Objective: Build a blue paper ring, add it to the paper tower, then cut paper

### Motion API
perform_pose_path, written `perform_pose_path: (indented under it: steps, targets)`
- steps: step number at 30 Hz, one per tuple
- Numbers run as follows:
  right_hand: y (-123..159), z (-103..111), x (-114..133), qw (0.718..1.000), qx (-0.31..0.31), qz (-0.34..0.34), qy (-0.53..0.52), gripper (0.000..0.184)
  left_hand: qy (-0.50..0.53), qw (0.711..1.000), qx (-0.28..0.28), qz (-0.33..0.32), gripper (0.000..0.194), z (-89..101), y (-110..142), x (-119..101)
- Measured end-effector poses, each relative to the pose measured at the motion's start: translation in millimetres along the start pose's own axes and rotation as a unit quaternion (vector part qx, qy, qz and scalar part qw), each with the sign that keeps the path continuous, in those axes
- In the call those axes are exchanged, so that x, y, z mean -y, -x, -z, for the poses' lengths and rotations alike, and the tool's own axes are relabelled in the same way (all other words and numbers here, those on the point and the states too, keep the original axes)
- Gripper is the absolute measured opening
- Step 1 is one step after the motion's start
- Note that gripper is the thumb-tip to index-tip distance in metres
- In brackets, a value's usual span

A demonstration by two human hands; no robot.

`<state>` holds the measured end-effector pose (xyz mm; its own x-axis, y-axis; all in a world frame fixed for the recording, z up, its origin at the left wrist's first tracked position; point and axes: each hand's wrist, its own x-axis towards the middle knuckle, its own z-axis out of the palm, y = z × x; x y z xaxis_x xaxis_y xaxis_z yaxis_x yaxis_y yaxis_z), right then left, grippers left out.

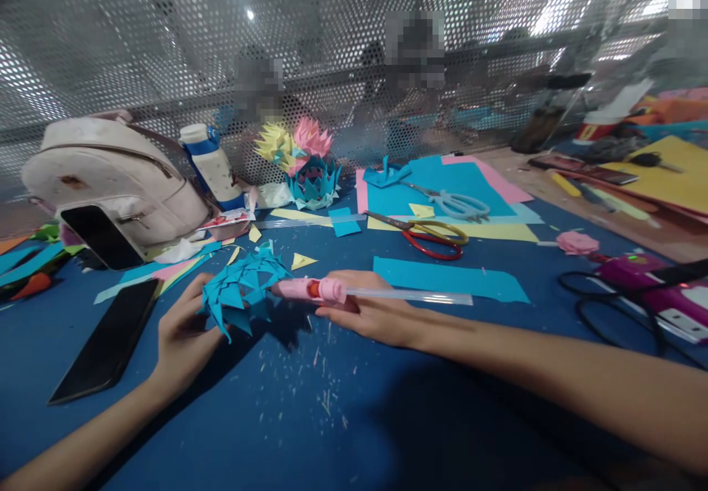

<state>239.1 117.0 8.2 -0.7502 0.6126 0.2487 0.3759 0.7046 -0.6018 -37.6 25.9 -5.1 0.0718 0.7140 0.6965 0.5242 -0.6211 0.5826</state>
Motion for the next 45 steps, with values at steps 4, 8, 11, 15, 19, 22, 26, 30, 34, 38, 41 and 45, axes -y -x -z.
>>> perform_pose_path:
  steps: [4, 8, 11, 15, 19, 22, 26, 30, 34, 38, 41, 45]
  targets:
    - [0.6, -0.4, 0.1, 1.000, -0.010, 0.003, 0.007, 0.038, 0.008, 1.000, -0.001, 0.010, 0.022, 0.2, 0.4, -0.4]
    - [0.7, -1.6, -0.6, 1.000, -0.023, 0.001, 0.004, 0.037, 0.010, 1.000, -0.005, 0.018, 0.025, 0.0, 0.7, -0.8]
    - [0.8, -2.3, -0.7, 1.000, -0.026, 0.002, 0.006, 0.036, 0.014, 1.000, -0.002, 0.023, 0.027, 0.1, 1.2, -0.2]
    - [1.2, -2.8, -0.4, 1.000, -0.030, 0.003, 0.008, 0.036, 0.016, 1.000, -0.001, 0.018, 0.030, 0.6, 1.6, 0.9]
    - [1.0, -2.8, -0.6, 0.999, -0.033, 0.012, 0.004, 0.036, 0.016, 1.000, -0.003, 0.021, 0.031, 0.7, 1.6, 1.1]
    - [1.0, -2.7, -1.6, 0.999, -0.022, 0.036, 0.004, 0.037, 0.018, 0.999, -0.006, 0.028, 0.030, 0.6, 1.6, 1.3]
    - [1.4, -2.6, -2.6, 0.997, -0.023, 0.067, 0.005, 0.038, 0.018, 1.000, -0.003, 0.024, 0.029, 0.5, 1.6, 1.7]
    - [1.5, -1.7, -1.5, 0.998, -0.020, 0.061, 0.003, 0.037, 0.015, 1.000, 0.004, 0.005, 0.025, -0.1, 1.0, 1.1]
    - [1.1, -1.5, -1.0, 0.998, 0.001, 0.063, 0.007, 0.038, 0.015, 1.000, 0.001, 0.007, 0.017, -0.8, 0.4, -0.5]
    - [1.3, -2.8, -2.0, 0.998, -0.006, 0.069, 0.004, 0.038, 0.021, 0.999, -0.012, 0.034, 0.021, -0.7, 0.4, -2.0]
    - [1.7, -2.8, -2.1, 0.999, -0.021, 0.048, 0.008, 0.038, 0.017, 0.997, -0.036, 0.071, 0.018, -0.9, 0.0, -2.2]
    - [1.2, -1.3, -0.8, 0.999, -0.028, 0.031, 0.028, 0.037, 0.009, 0.987, -0.083, 0.137, 0.005, -1.5, -2.4, -0.5]
